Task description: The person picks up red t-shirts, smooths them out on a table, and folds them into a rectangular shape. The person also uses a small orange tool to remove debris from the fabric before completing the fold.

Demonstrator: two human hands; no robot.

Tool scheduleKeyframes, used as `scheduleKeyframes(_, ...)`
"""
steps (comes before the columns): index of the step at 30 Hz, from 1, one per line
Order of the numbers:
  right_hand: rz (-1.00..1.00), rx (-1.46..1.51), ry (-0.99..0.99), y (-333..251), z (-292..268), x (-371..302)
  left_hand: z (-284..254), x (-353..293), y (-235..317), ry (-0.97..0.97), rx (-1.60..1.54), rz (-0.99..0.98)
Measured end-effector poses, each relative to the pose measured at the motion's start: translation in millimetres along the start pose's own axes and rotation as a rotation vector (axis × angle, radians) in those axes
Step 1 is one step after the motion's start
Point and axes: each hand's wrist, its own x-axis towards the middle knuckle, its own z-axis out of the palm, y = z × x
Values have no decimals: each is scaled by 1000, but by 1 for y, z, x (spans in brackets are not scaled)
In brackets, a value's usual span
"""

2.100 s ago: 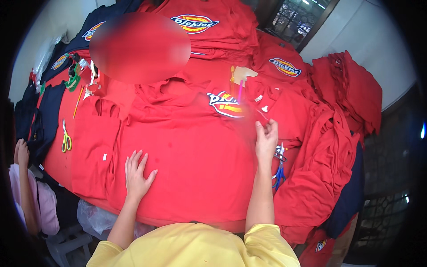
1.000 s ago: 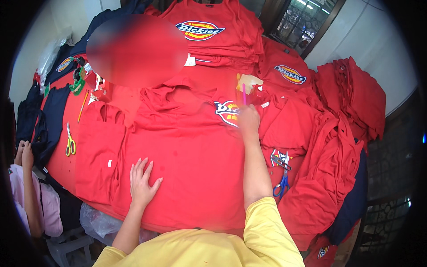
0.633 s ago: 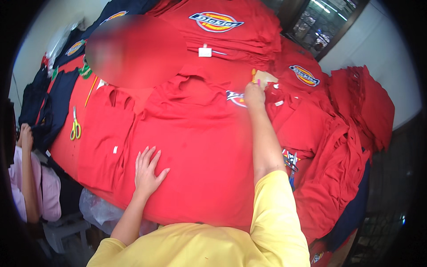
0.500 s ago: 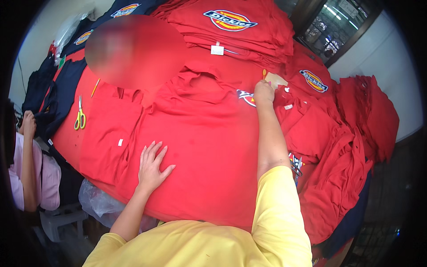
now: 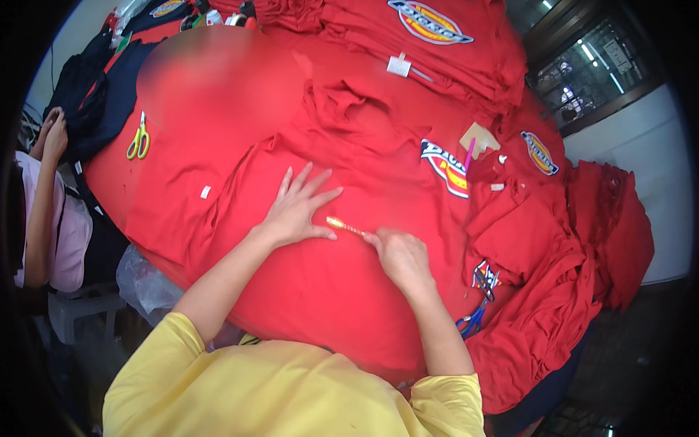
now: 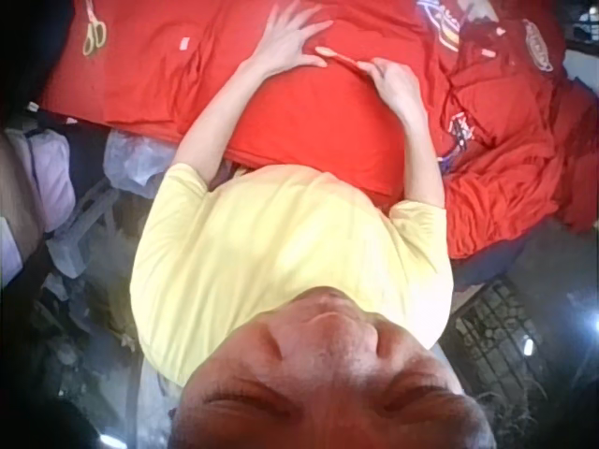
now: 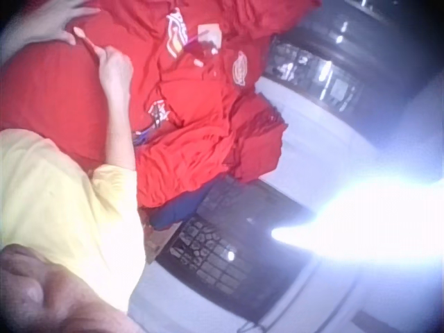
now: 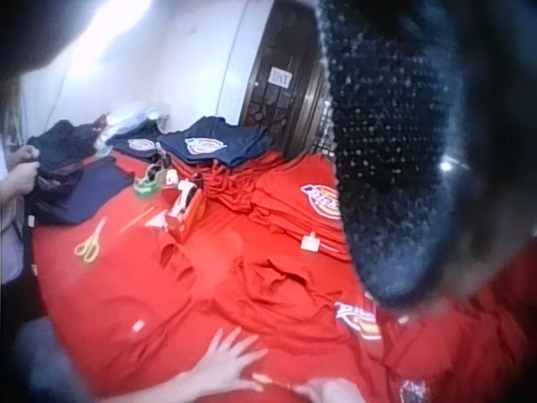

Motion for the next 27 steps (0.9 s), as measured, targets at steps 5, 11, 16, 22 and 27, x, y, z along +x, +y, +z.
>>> scheduleKeyframes(5,26,-52,105,-6,24,19,-9,5,2,-135,180,-85)
scheduleKeyframes(11,26,-56,-34,6,16,19,-6,1,5,-155,176,-115)
scheduleKeyframes(16,-12,-64,-122,2,4,13,-4,3,3,-163,169,-121)
scheduleKeyframes(22,4,-32,-13,16,11,29,-3,1,4,-155,164,-123)
scheduleKeyframes(27,23,-51,5,23,0,31,-2,0,3,-145,169,-125)
